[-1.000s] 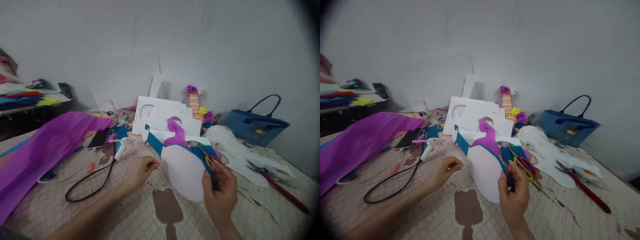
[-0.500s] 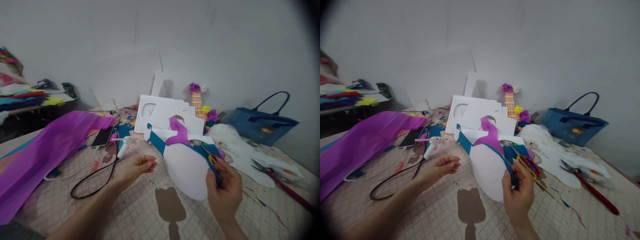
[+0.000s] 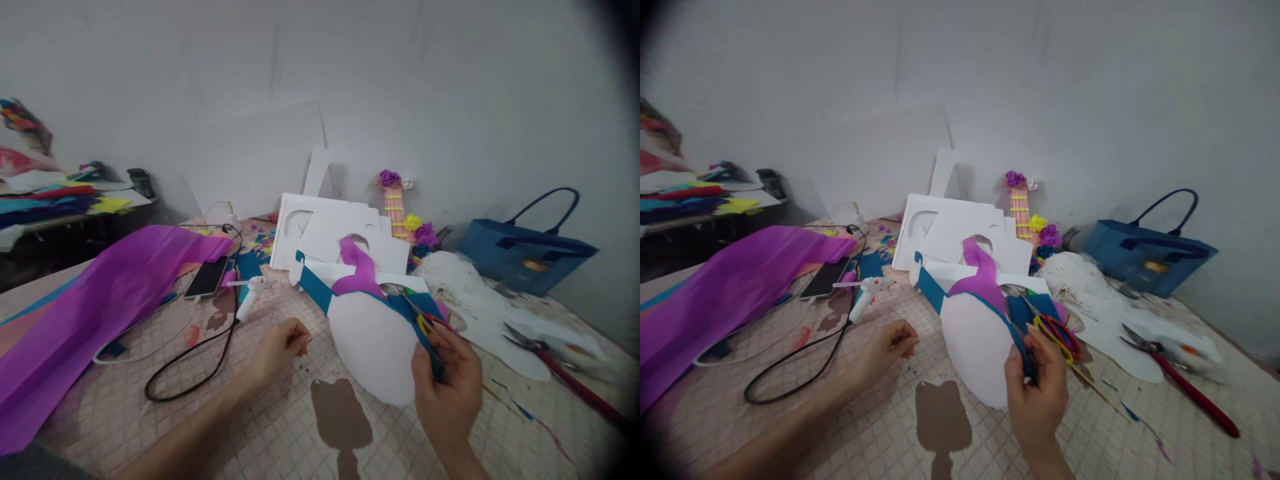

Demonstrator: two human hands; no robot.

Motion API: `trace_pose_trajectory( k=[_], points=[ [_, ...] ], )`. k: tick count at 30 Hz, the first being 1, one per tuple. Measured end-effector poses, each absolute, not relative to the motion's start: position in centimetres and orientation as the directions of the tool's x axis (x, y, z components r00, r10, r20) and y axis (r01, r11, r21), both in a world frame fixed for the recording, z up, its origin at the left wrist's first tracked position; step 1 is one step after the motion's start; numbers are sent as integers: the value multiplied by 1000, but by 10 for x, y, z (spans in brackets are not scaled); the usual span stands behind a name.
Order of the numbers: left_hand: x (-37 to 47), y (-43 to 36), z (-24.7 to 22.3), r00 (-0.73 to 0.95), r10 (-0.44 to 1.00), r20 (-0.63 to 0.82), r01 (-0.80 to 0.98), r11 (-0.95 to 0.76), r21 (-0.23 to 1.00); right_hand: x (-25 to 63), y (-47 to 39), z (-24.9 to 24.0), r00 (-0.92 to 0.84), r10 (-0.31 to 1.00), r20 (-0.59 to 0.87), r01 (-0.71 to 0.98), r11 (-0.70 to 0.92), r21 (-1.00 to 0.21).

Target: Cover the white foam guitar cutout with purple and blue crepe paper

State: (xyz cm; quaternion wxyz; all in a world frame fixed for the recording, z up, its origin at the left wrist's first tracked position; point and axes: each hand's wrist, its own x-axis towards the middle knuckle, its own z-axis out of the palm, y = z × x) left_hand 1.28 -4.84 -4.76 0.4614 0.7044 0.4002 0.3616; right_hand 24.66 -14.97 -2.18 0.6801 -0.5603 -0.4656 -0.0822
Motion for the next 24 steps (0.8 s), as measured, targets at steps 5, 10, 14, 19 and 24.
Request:
trace_pose_trajectory(
  k=[5, 10, 14, 19, 24],
  points=[
    [13, -38, -47, 435, 888, 148, 210, -260, 943, 247, -148, -22, 567, 410, 714, 617, 362, -699],
    [10, -39, -45, 396, 903, 166, 292, -295, 910, 248, -149, -23, 565, 404, 719, 632, 348, -692],
    [5, -45, -40, 340, 922, 185, 389, -317, 865, 248, -149, -23, 568, 400, 719, 638, 338, -692],
    [-26, -48, -32, 309, 902, 302, 504, -424, 753, 249, -149, -24, 559, 397, 728, 646, 342, -683],
    [-80, -30, -38, 139, 954, 266, 670, -289, 684, 249, -148, -25, 563, 399, 723, 632, 355, -688]
  ],
)
